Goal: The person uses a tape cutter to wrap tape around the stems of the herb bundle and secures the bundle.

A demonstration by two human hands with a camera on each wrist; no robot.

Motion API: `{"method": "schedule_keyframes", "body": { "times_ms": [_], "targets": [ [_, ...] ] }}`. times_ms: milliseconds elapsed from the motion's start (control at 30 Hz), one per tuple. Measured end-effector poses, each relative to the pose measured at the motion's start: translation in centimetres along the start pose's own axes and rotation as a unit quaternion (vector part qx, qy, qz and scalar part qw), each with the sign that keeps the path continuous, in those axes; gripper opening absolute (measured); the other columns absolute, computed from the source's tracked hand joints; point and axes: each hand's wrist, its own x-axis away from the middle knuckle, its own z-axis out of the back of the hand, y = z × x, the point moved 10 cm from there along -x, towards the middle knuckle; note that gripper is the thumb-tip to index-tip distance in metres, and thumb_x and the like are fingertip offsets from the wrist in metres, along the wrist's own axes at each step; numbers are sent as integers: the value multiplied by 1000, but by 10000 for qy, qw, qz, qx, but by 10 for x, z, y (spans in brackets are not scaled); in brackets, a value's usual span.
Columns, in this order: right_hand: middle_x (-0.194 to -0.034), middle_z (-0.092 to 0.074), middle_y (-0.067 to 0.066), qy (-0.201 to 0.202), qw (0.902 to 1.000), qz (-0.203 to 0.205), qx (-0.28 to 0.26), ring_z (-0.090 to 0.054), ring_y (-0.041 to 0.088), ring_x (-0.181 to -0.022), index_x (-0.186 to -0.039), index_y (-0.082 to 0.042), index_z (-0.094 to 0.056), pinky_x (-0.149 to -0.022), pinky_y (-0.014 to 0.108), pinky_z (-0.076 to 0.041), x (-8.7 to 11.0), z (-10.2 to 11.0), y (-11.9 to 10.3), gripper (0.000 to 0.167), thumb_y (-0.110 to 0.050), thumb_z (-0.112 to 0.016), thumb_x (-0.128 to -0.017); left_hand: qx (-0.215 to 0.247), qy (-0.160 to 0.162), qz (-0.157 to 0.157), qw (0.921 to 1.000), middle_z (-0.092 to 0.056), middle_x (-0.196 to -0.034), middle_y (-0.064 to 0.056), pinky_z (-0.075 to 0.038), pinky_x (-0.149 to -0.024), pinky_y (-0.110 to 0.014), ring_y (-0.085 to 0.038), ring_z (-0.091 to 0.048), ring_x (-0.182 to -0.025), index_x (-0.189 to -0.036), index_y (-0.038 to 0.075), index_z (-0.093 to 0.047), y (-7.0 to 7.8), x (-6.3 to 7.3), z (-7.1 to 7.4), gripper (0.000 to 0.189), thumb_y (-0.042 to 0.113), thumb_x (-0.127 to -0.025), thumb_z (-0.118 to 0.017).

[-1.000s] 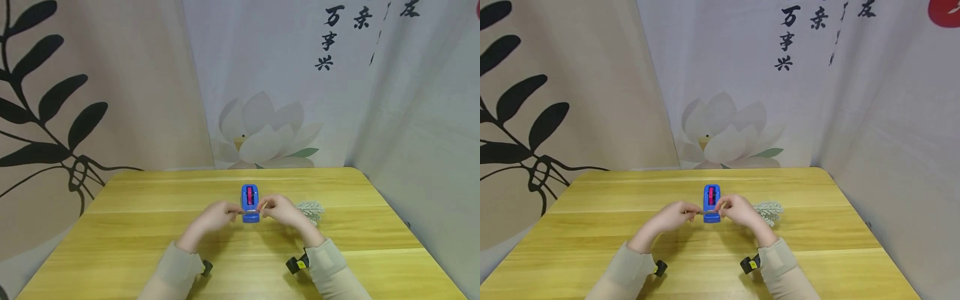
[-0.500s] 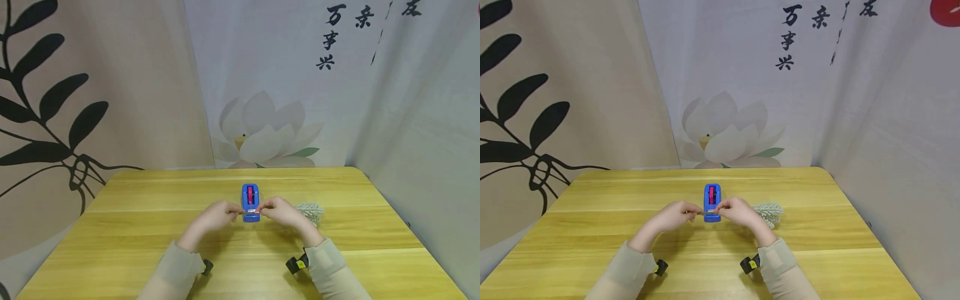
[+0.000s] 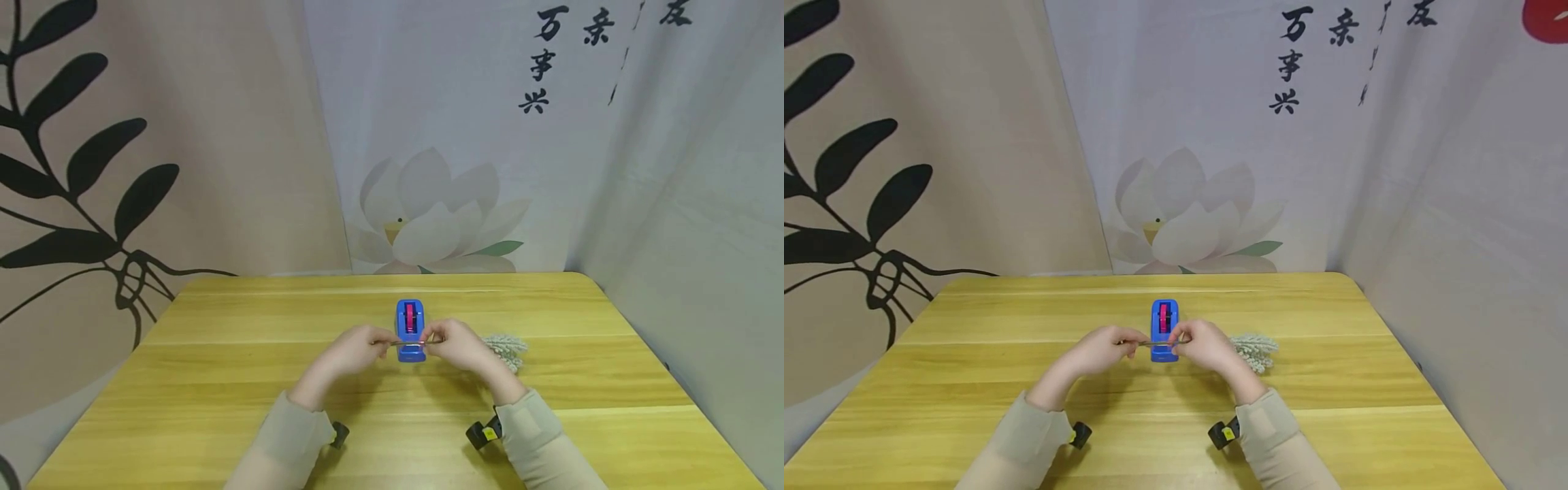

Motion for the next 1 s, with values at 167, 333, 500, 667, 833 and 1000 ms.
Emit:
{"method": "schedule_keyframes", "body": {
  "times_ms": [167,333,500,667,833,1000],
  "targets": [
    [-71,-56,-1,183,9998,-31,-9,-49,15,-65,-85,-9,-68,-56,29,-41,0,3,0,3,-11,-71,-84,-27,19,3,10000,-63,-84,-5,-34,-48,-26,-13,-40,-56,-115,9,-71,1,0,1,28,6,-100,-48],
    [-69,-55,-2,165,9999,12,-39,-47,14,-63,-84,-10,-69,-56,28,-39,1,4,1,5,-14,-71,-86,-59,24,-5,10000,-64,-86,-8,-35,-49,-27,-13,-40,-56,-115,9,-71,1,-1,1,27,6,-100,-49],
    [-68,-54,-2,135,9999,16,-45,-45,14,-62,-83,-11,-70,-56,29,-38,1,5,1,9,-18,-71,-87,-58,49,20,10000,-64,-86,-6,-35,-49,-27,-13,-41,-57,-114,10,-71,-1,-2,0,27,6,-100,-49],
    [-71,-56,-2,203,9998,-35,10,-47,15,-67,-82,-11,-71,-59,31,-40,0,6,0,10,-19,-70,-88,-60,79,43,9999,-63,-84,-5,-35,-49,-27,-14,-41,-59,-115,11,-71,-3,-3,0,27,8,-101,-49],
    [-75,-58,-2,170,9998,-31,104,-49,15,-70,-85,-8,-71,-61,31,-42,0,6,-1,12,-18,-67,-91,-114,90,78,9999,-65,-88,-7,-36,-50,-27,-14,-44,-61,-116,12,-71,-3,-2,1,27,8,-101,-49],
    [-76,-59,-1,144,9999,-93,11,-49,16,-71,-89,-4,-72,-62,31,-42,0,6,2,14,-16,-64,-93,-44,108,72,9999,-64,-86,-8,-35,-50,-27,-14,-42,-60,-116,10,-71,-1,-1,1,27,7,-100,-49]
  ]
}}
